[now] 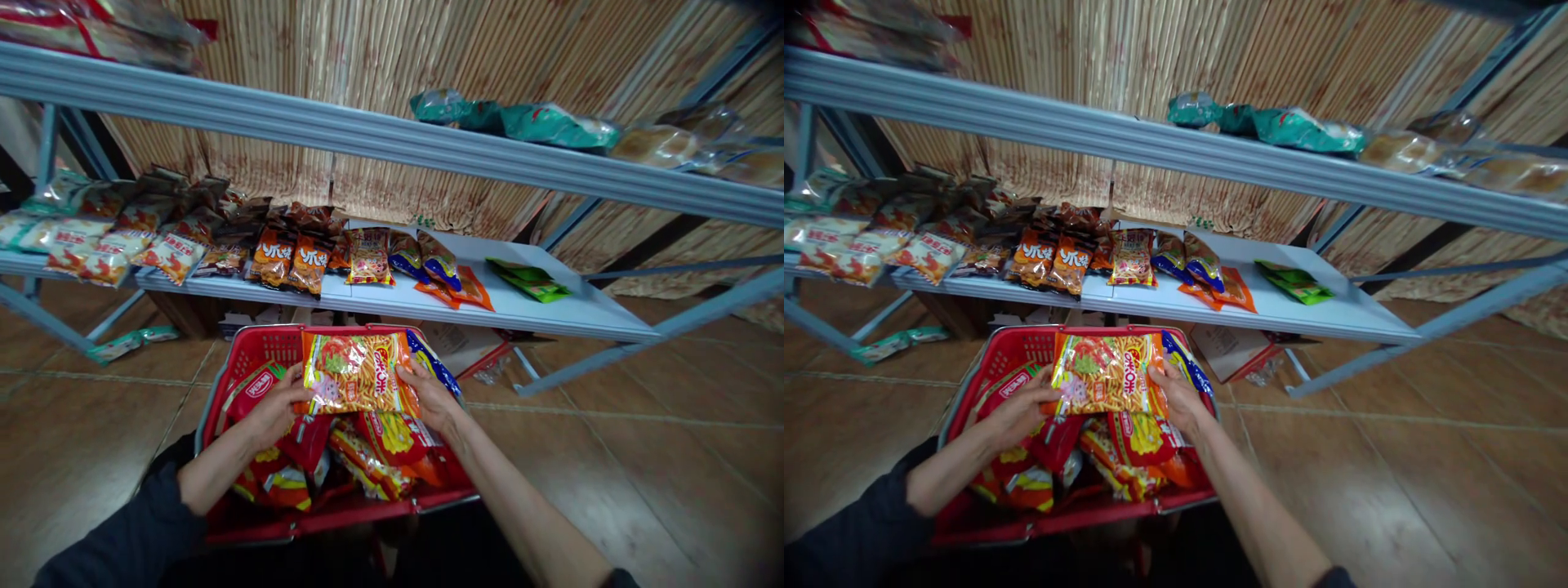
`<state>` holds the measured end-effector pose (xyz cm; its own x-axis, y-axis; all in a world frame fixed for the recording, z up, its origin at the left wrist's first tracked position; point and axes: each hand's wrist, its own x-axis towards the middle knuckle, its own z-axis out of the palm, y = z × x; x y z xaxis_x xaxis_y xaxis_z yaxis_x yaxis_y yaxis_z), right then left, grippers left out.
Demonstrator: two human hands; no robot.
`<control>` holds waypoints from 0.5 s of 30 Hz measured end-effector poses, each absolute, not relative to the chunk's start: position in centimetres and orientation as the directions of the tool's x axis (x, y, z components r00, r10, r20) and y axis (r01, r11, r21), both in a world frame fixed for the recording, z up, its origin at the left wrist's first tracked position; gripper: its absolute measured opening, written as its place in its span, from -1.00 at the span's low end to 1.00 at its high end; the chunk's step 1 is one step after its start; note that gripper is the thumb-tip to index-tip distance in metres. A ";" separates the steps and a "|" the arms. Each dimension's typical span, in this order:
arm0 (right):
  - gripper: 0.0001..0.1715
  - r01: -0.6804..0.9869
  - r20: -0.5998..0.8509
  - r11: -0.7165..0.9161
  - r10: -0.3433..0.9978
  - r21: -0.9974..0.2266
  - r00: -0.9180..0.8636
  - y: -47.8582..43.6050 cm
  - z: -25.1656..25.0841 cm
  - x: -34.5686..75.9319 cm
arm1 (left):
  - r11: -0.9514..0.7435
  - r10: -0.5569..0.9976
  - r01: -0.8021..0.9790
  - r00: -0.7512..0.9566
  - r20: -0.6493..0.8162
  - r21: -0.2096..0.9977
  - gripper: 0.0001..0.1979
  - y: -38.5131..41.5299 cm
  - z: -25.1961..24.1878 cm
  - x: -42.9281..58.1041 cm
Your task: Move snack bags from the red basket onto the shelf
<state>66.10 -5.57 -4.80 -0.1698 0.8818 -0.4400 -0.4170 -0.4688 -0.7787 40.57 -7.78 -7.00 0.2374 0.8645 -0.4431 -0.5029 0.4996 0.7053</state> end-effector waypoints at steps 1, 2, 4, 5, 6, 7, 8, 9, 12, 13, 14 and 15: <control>-0.47 -0.413 -0.436 -0.468 0.883 -0.781 -0.174 -5.6 -4.7 66.1 | 0.506 0.861 -0.507 0.246 -0.445 0.698 -0.58 -7.7 -6.9 40.5; -0.49 -0.407 -0.432 -0.469 0.883 -0.784 -0.185 -5.5 -4.6 66.1 | 0.510 0.858 -0.510 0.245 -0.451 0.693 -0.61 -7.6 -6.8 40.5; -0.49 -0.388 -0.421 -0.470 0.882 -0.792 -0.209 -5.5 -4.3 66.0 | 0.511 0.855 -0.519 0.222 -0.469 0.685 -0.67 -7.4 -6.7 40.7; -0.49 -0.378 -0.414 -0.468 0.883 -0.799 -0.220 -5.5 -4.1 65.9 | 0.513 0.852 -0.525 0.213 -0.478 0.679 -0.69 -7.3 -6.7 40.8; -0.49 -0.366 -0.406 -0.465 0.885 -0.806 -0.229 -5.4 -3.9 65.8 | 0.516 0.848 -0.536 0.210 -0.487 0.668 -0.71 -7.2 -6.8 41.0; -0.48 -0.354 -0.397 -0.457 0.888 -0.816 -0.233 -5.3 -3.7 65.8 | 0.518 0.844 -0.551 0.209 -0.493 0.654 -0.72 -7.2 -6.8 41.1; -0.47 -0.344 -0.386 -0.447 0.892 -0.826 -0.234 -5.1 -3.4 65.7 | 0.518 0.841 -0.569 0.202 -0.501 0.639 -0.73 -7.2 -6.9 41.3; -0.46 -0.335 -0.376 -0.438 0.896 -0.834 -0.236 -5.0 -3.2 65.6 | 0.511 0.839 -0.587 0.182 -0.513 0.628 -0.73 -7.2 -7.1 41.4; -0.46 -0.317 -0.364 -0.428 0.899 -0.846 -0.244 -4.4 -2.7 65.4 | 0.496 0.822 -0.629 0.119 -0.556 0.598 -0.73 -7.5 -7.2 41.6; -0.49 -0.312 -0.366 -0.429 0.899 -0.848 -0.243 -4.3 -2.6 65.4 | 0.496 0.815 -0.641 0.109 -0.570 0.586 -0.74 -7.5 -7.2 41.6; -0.53 -0.311 -0.366 -0.429 0.899 -0.848 -0.241 -4.2 -2.5 65.4 | 0.499 0.807 -0.651 0.107 -0.581 0.572 -0.74 -7.6 -7.2 41.5; -0.56 -0.316 -0.360 -0.423 0.901 -0.849 -0.240 -4.1 -2.6 65.4 | 0.505 0.800 -0.661 0.116 -0.589 0.555 -0.74 -7.7 -7.1 41.5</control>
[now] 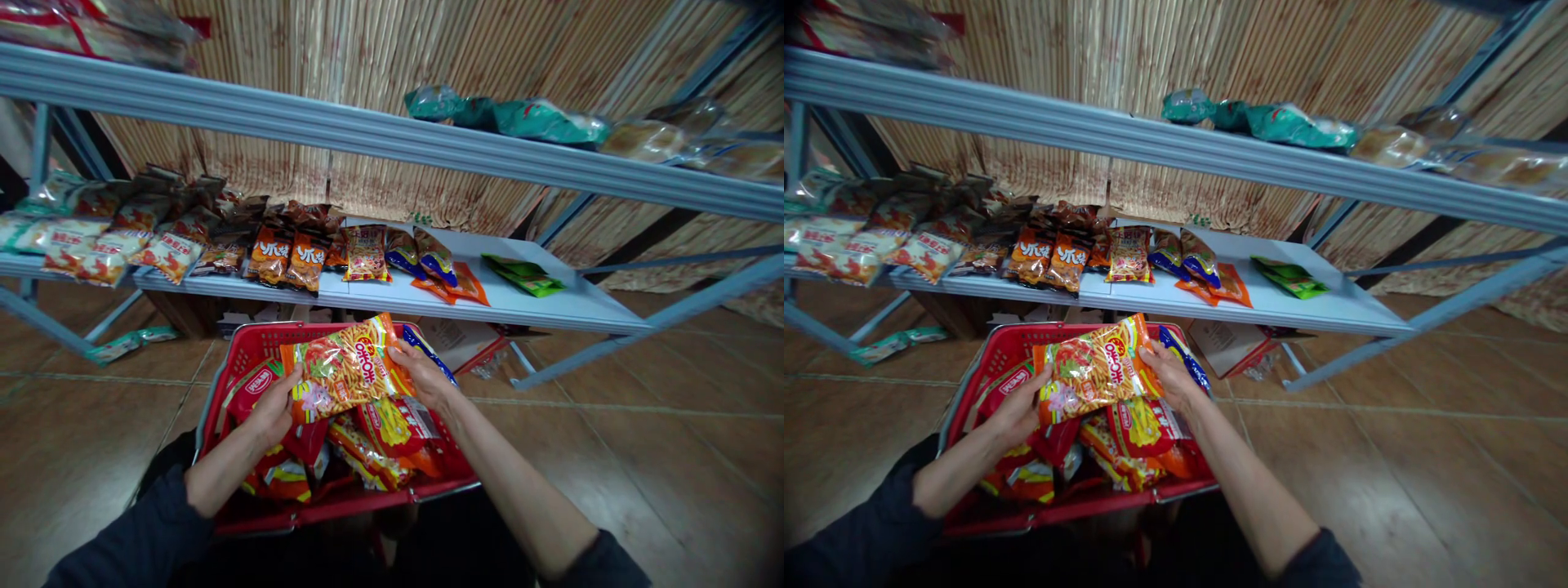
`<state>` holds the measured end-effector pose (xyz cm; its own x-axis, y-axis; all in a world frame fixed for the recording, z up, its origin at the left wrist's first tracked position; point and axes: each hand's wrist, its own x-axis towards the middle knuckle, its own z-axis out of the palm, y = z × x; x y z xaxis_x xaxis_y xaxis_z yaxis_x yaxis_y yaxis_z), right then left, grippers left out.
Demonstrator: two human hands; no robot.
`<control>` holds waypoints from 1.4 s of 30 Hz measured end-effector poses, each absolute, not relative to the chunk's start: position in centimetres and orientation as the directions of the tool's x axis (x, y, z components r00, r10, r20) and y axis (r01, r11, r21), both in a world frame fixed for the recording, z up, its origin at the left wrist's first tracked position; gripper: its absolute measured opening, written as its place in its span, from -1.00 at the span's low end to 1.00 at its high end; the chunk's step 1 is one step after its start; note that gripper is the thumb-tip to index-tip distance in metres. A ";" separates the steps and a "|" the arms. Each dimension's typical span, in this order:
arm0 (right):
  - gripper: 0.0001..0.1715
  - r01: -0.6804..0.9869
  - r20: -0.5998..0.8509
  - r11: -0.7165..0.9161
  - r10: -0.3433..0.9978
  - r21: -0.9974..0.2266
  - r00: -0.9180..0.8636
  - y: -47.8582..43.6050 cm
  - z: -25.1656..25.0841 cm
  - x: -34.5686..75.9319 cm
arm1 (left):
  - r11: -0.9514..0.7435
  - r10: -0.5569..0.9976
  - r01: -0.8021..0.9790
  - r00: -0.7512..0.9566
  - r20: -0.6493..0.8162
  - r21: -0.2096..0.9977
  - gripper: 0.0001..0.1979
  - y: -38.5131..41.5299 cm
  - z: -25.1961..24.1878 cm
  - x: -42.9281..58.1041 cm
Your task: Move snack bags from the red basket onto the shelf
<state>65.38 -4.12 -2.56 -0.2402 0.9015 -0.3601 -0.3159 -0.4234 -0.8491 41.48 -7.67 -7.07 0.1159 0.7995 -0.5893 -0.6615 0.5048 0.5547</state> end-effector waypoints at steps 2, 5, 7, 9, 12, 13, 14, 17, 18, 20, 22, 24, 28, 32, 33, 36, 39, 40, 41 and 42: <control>-0.59 -0.330 -0.333 -0.405 0.908 -0.853 -0.253 -4.2 -2.7 65.4 | 0.507 0.795 -0.676 0.127 -0.593 0.535 -0.73 -7.8 -6.9 41.4; -0.59 -0.311 -0.314 -0.394 0.908 -0.865 -0.277 -4.7 -3.1 65.3 | 0.477 0.815 -0.683 0.107 -0.570 0.553 -0.72 -8.2 -6.6 41.3; -0.61 -0.293 -0.319 -0.378 0.919 -0.878 -0.229 -5.0 -3.3 65.3 | 0.481 0.818 -0.675 0.117 -0.563 0.559 -0.69 -8.7 -6.5 41.3; -0.61 -0.288 -0.319 -0.353 0.934 -0.890 -0.158 -5.1 -3.3 65.4 | 0.539 0.800 -0.644 0.189 -0.570 0.543 -0.67 -9.3 -6.6 41.2; -0.59 -0.252 -0.307 -0.326 0.945 -0.911 -0.113 -4.8 -3.2 65.9 | 0.614 0.771 -0.588 0.306 -0.559 0.526 -0.65 -10.1 -6.7 40.9; -0.58 -0.236 -0.299 -0.317 0.948 -0.918 -0.109 -4.6 -3.2 66.1 | 0.626 0.766 -0.578 0.331 -0.551 0.523 -0.65 -10.2 -6.6 40.7; -0.57 -0.218 -0.294 -0.311 0.950 -0.925 -0.107 -4.4 -3.1 66.3 | 0.634 0.763 -0.572 0.350 -0.544 0.521 -0.65 -10.3 -6.5 40.6; -0.52 -0.165 -0.300 -0.314 0.948 -0.935 -0.106 -3.9 -2.8 66.8 | 0.666 0.740 -0.555 0.408 -0.535 0.498 -0.63 -10.4 -6.2 40.1; -0.51 -0.150 -0.308 -0.322 0.945 -0.935 -0.106 -3.7 -2.6 67.0 | 0.673 0.734 -0.554 0.423 -0.531 0.490 -0.63 -10.3 -6.0 40.0; -0.52 -0.117 -0.329 -0.339 0.939 -0.934 -0.096 -3.5 -2.0 67.1 | 0.674 0.737 -0.545 0.445 -0.509 0.500 -0.62 -10.3 -5.8 39.8; -0.55 -0.089 -0.347 -0.354 0.934 -0.931 -0.084 -3.3 -1.4 67.0 | 0.655 0.755 -0.503 0.444 -0.482 0.563 -0.60 -10.3 -5.6 39.6; -0.56 -0.076 -0.352 -0.359 0.932 -0.930 -0.091 -3.1 -1.0 66.8 | 0.638 0.765 -0.422 0.438 -0.472 0.644 -0.57 -10.5 -5.3 39.7; -0.57 -0.098 -0.335 -0.346 0.936 -0.933 -0.110 -2.4 -1.3 66.0 | 0.623 0.760 -0.299 0.450 -0.469 0.722 -0.44 -10.8 -4.8 40.4; -0.51 -0.192 -0.310 -0.326 0.945 -0.926 -0.107 -2.0 -2.1 65.2 | 0.616 0.779 -0.250 0.335 -0.531 0.747 -0.43 -10.8 -5.4 40.9; -0.49 -0.234 -0.315 -0.331 0.944 -0.914 -0.102 -2.1 -2.4 65.1 | 0.624 0.778 -0.247 0.293 -0.557 0.741 -0.43 -10.8 -5.7 40.9; -0.50 -0.333 -0.352 -0.375 0.927 -0.865 -0.130 -3.0 -3.0 64.8 | 0.649 0.760 -0.277 0.205 -0.616 0.708 -0.43 -10.7 -6.4 40.8; -0.53 -0.314 -0.390 -0.456 0.886 -0.833 -0.251 -4.7 -3.6 64.6 | 0.626 0.773 -0.368 0.171 -0.612 0.688 -0.46 -10.6 -6.5 40.9; -0.53 -0.280 -0.400 -0.483 0.864 -0.830 -0.307 -5.3 -3.8 64.5 | 0.607 0.784 -0.398 0.161 -0.600 0.687 -0.48 -10.5 -6.4 40.9; -0.51 -0.239 -0.403 -0.501 0.842 -0.832 -0.359 -5.9 -4.0 64.4 | 0.589 0.796 -0.420 0.154 -0.586 0.690 -0.50 -10.5 -6.4 41.1; -0.49 -0.195 -0.405 -0.509 0.822 -0.839 -0.401 -6.4 -4.1 64.2 | 0.574 0.805 -0.434 0.147 -0.574 0.694 -0.52 -10.4 -6.3 41.2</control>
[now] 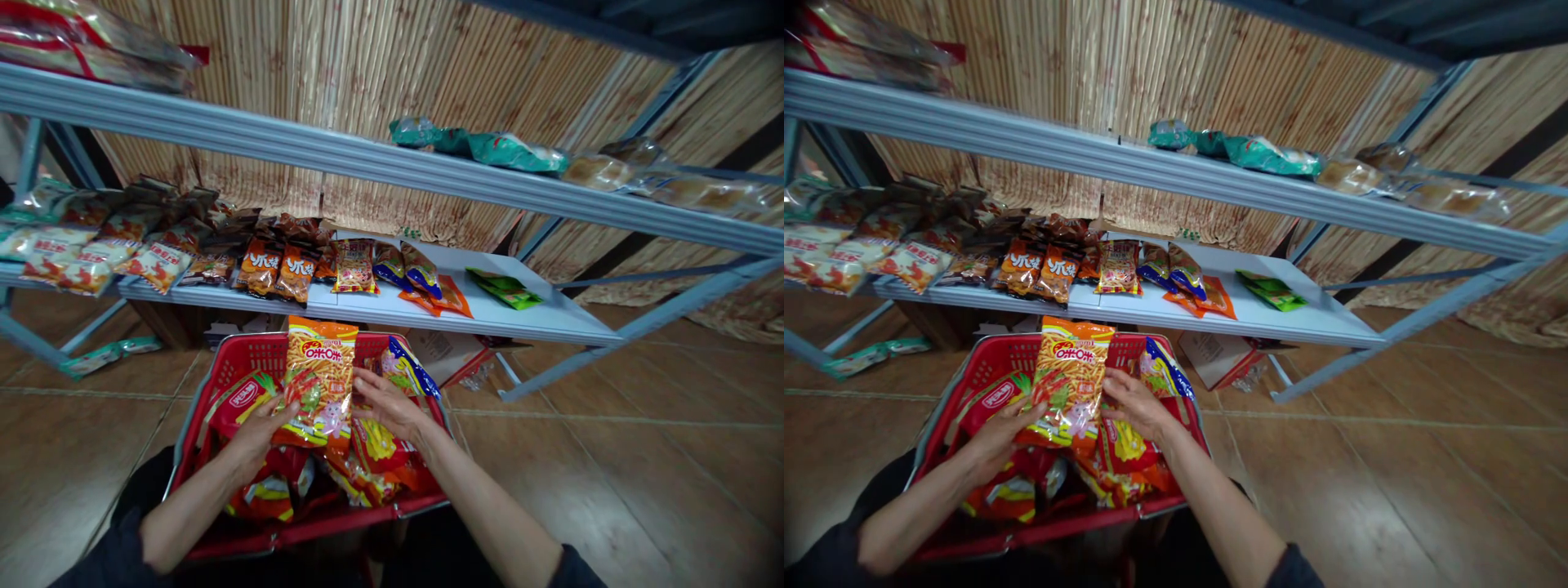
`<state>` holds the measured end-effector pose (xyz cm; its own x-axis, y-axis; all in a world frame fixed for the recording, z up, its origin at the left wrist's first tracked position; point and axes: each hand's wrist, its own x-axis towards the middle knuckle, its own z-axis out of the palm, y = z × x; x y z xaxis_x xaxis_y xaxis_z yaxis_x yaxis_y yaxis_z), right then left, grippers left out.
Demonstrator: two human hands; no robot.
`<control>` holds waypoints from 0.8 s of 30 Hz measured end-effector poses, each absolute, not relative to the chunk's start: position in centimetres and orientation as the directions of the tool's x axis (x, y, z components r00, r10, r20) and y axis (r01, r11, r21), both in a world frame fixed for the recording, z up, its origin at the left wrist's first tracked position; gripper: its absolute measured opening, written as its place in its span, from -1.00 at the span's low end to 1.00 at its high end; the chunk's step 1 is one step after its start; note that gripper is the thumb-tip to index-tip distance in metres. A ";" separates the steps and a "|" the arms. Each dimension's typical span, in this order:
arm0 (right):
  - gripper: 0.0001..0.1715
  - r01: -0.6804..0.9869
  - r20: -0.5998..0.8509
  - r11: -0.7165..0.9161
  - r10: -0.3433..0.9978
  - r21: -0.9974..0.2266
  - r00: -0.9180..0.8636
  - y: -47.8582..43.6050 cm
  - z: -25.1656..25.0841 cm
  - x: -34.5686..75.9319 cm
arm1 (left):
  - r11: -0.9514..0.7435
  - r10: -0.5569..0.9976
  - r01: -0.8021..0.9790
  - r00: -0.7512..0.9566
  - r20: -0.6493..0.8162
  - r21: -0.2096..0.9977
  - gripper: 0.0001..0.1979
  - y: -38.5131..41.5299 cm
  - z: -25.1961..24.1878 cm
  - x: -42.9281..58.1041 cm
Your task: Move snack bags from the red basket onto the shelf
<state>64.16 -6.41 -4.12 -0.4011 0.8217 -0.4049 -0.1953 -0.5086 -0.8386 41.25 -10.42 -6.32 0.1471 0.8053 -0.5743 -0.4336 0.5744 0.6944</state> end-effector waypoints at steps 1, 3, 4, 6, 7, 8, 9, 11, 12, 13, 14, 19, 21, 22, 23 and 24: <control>-0.47 -0.163 -0.405 -0.509 0.809 -0.845 -0.425 -6.8 -4.2 63.8 | 0.563 0.813 -0.441 0.146 -0.564 0.699 -0.53 -10.4 -6.3 41.5; -0.44 -0.157 -0.387 -0.486 0.820 -0.860 -0.421 -7.4 -4.4 63.0 | 0.553 0.823 -0.441 0.155 -0.547 0.707 -0.51 -10.4 -6.2 42.0; -0.42 -0.175 -0.374 -0.469 0.838 -0.866 -0.398 -7.5 -4.4 62.6 | 0.553 0.825 -0.434 0.164 -0.541 0.711 -0.50 -10.5 -6.1 42.2; -0.42 -0.227 -0.339 -0.422 0.881 -0.877 -0.329 -7.4 -4.3 61.9 | 0.547 0.834 -0.415 0.197 -0.515 0.727 -0.48 -10.5 -5.7 42.6; -0.43 -0.243 -0.323 -0.395 0.901 -0.886 -0.289 -7.2 -4.0 61.8 | 0.537 0.843 -0.399 0.222 -0.490 0.743 -0.48 -10.4 -5.4 42.6; -0.44 -0.239 -0.303 -0.361 0.921 -0.901 -0.246 -6.9 -3.7 61.9 | 0.518 0.855 -0.373 0.241 -0.459 0.770 -0.48 -10.2 -5.1 42.5; -0.46 -0.214 -0.272 -0.312 0.942 -0.926 -0.194 -6.6 -3.2 62.3 | 0.483 0.873 -0.323 0.241 -0.423 0.814 -0.49 -10.0 -4.8 42.1; -0.50 -0.072 -0.157 -0.164 0.983 -0.984 -0.092 -6.0 -1.8 63.9 | 0.366 0.920 -0.102 0.189 -0.344 0.925 -0.51 -9.4 -4.5 40.8; -0.53 0.070 -0.057 -0.054 0.998 -0.996 -0.037 -5.8 -1.1 65.0 | 0.274 0.950 0.085 0.129 -0.283 0.958 -0.53 -9.1 -4.6 39.8; -0.57 0.263 0.035 0.043 0.999 -0.964 -0.035 -5.6 -0.4 66.1 | 0.189 0.967 0.292 0.113 -0.230 0.938 -0.53 -8.9 -4.8 38.8; -0.60 0.468 0.095 0.118 0.993 -0.876 -0.073 -5.5 0.2 67.3 | 0.110 0.979 0.458 0.104 -0.177 0.882 -0.49 -8.8 -5.2 37.7; -0.66 0.938 0.012 0.145 0.989 -0.314 -0.149 -5.9 -0.8 70.2 | 0.075 0.928 0.665 0.226 -0.297 0.743 -0.21 -10.3 -7.7 35.1; -0.66 0.981 -0.105 0.094 0.988 -0.170 -0.113 -6.0 -2.4 70.1 | -0.042 0.931 0.646 0.302 -0.204 0.762 -0.24 -11.1 -8.7 35.6; -0.65 0.993 -0.143 0.073 0.986 -0.097 -0.087 -6.0 -3.0 70.0 | -0.098 0.935 0.632 0.323 -0.146 0.769 -0.31 -11.2 -9.2 36.0; -0.63 0.998 -0.156 0.060 0.986 -0.026 -0.063 -6.1 -3.3 69.9 | -0.127 0.936 0.610 0.334 -0.108 0.782 -0.39 -11.2 -9.7 36.4; -0.61 0.998 -0.136 0.055 0.989 0.033 -0.050 -6.1 -3.4 69.8 | -0.130 0.936 0.576 0.340 -0.092 0.807 -0.48 -11.0 -10.0 36.7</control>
